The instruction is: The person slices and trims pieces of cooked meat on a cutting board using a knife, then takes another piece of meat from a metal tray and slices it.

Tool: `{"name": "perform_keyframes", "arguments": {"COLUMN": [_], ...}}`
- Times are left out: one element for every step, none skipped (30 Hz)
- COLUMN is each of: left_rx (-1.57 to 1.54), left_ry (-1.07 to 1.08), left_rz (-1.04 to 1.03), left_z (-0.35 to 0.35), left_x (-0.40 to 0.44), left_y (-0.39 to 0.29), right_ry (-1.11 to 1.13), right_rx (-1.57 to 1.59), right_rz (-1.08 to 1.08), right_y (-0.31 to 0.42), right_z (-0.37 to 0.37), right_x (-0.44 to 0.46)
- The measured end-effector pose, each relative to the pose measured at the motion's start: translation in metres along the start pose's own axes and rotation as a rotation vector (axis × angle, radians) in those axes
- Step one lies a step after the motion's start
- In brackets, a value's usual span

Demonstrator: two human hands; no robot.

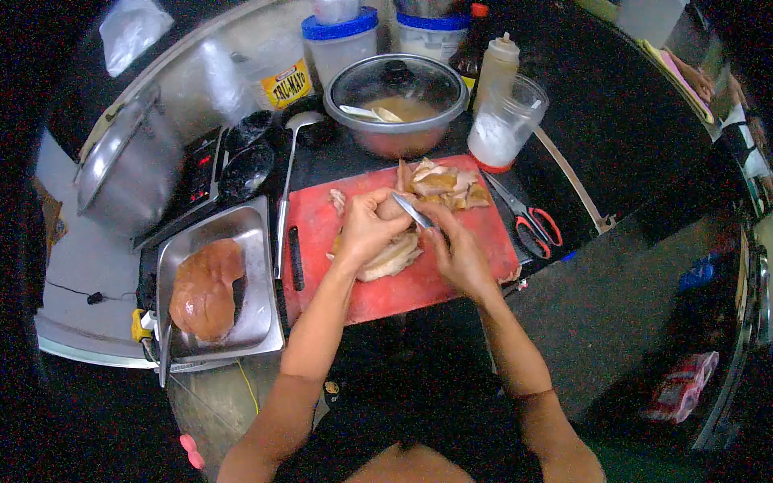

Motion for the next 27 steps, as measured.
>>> {"name": "perform_keyframes", "arguments": {"left_rx": [-0.004, -0.008, -0.020, -0.031, -0.042, -0.044, -0.046, -0.047, -0.054, -0.062, -0.072, -0.087, -0.102, -0.117, -0.109, -0.100, -0.090, -0.145, -0.200, -0.256, -0.329, -0.403, -0.476, -0.486, -0.496, -0.507, -0.502], "left_ry": [0.011, 0.020, 0.018, 0.016, 0.012, 0.034, 0.058, 0.085, 0.075, 0.066, 0.058, 0.084, 0.109, 0.133, 0.147, 0.162, 0.177, 0.202, 0.228, 0.253, 0.297, 0.341, 0.385, 0.386, 0.386, 0.385, 0.378], "left_rz": [0.012, 0.023, 0.025, 0.028, 0.030, 0.031, 0.035, 0.045, 0.015, -0.015, -0.043, -0.038, -0.034, -0.029, -0.037, -0.047, -0.057, 0.001, 0.058, 0.117, 0.138, 0.161, 0.184, 0.179, 0.173, 0.168, 0.140], "left_z": [0.000, 0.000, 0.000, 0.000, 0.001, 0.001, 0.002, 0.001, 0.001, 0.000, -0.001, -0.002, -0.001, -0.002, -0.002, -0.003, -0.003, -0.004, -0.004, -0.004, -0.005, -0.005, -0.006, -0.006, -0.006, -0.006, -0.006], "left_x": [0.001, 0.002, 0.003, 0.002, 0.003, 0.004, 0.003, 0.001, 0.000, 0.000, -0.001, -0.002, -0.002, -0.003, -0.003, -0.002, -0.001, -0.001, -0.001, -0.001, -0.002, -0.003, -0.005, -0.005, -0.006, -0.006, -0.006], "left_y": [0.002, 0.003, 0.003, 0.003, 0.002, 0.000, -0.004, -0.005, -0.007, -0.010, -0.011, -0.011, -0.011, -0.011, -0.010, -0.007, -0.006, -0.004, -0.003, -0.001, -0.003, -0.006, -0.009, -0.013, -0.016, -0.018, -0.018], "right_ry": [-0.003, -0.005, -0.054, -0.102, -0.150, -0.160, -0.171, -0.164, -0.157, -0.131, -0.114, -0.096, -0.084, -0.067, -0.050, -0.030, -0.017, -0.004, 0.002, 0.008, 0.021, 0.034, 0.029, 0.023, 0.000, -0.023, -0.046], "right_rx": [0.028, 0.057, 0.102, 0.148, 0.194, 0.230, 0.267, 0.283, 0.299, 0.292, 0.289, 0.285, 0.285, 0.272, 0.258, 0.231, 0.231, 0.231, 0.258, 0.285, 0.294, 0.303, 0.306, 0.309, 0.306, 0.345, 0.385], "right_rz": [-0.025, -0.048, -0.034, -0.022, -0.007, -0.028, -0.052, -0.069, -0.086, -0.088, -0.099, -0.110, -0.126, -0.139, -0.153, -0.162, -0.173, -0.183, -0.194, -0.206, -0.235, -0.266, -0.262, -0.259, -0.222, -0.224, -0.226], "right_y": [-0.004, -0.006, -0.005, -0.003, -0.001, 0.001, 0.002, 0.001, -0.001, -0.005, -0.005, -0.005, 0.001, 0.001, 0.001, -0.005, -0.006, -0.008, -0.006, -0.003, 0.000, 0.004, 0.004, 0.004, -0.002, -0.002, -0.001], "right_z": [0.000, 0.000, 0.003, 0.006, 0.010, 0.012, 0.015, 0.016, 0.016, 0.015, 0.014, 0.013, 0.013, 0.012, 0.011, 0.010, 0.009, 0.008, 0.007, 0.007, 0.006, 0.006, 0.006, 0.005, 0.004, 0.005, 0.005], "right_x": [-0.001, -0.001, 0.000, -0.001, 0.000, 0.001, 0.001, -0.001, -0.002, -0.003, -0.005, -0.006, -0.006, -0.007, -0.007, -0.009, -0.010, -0.011, -0.012, -0.013, -0.015, -0.016, -0.018, -0.020, -0.023, -0.024, -0.024]}}
Point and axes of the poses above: each hand's wrist, its own x-axis towards the middle knuckle, its own z-axis out of the back of the hand, y = z × x, the point moved 5 cm from there along x, towards the middle knuckle, and after that the axes turned 6 degrees about z, right-handed, at the moved point
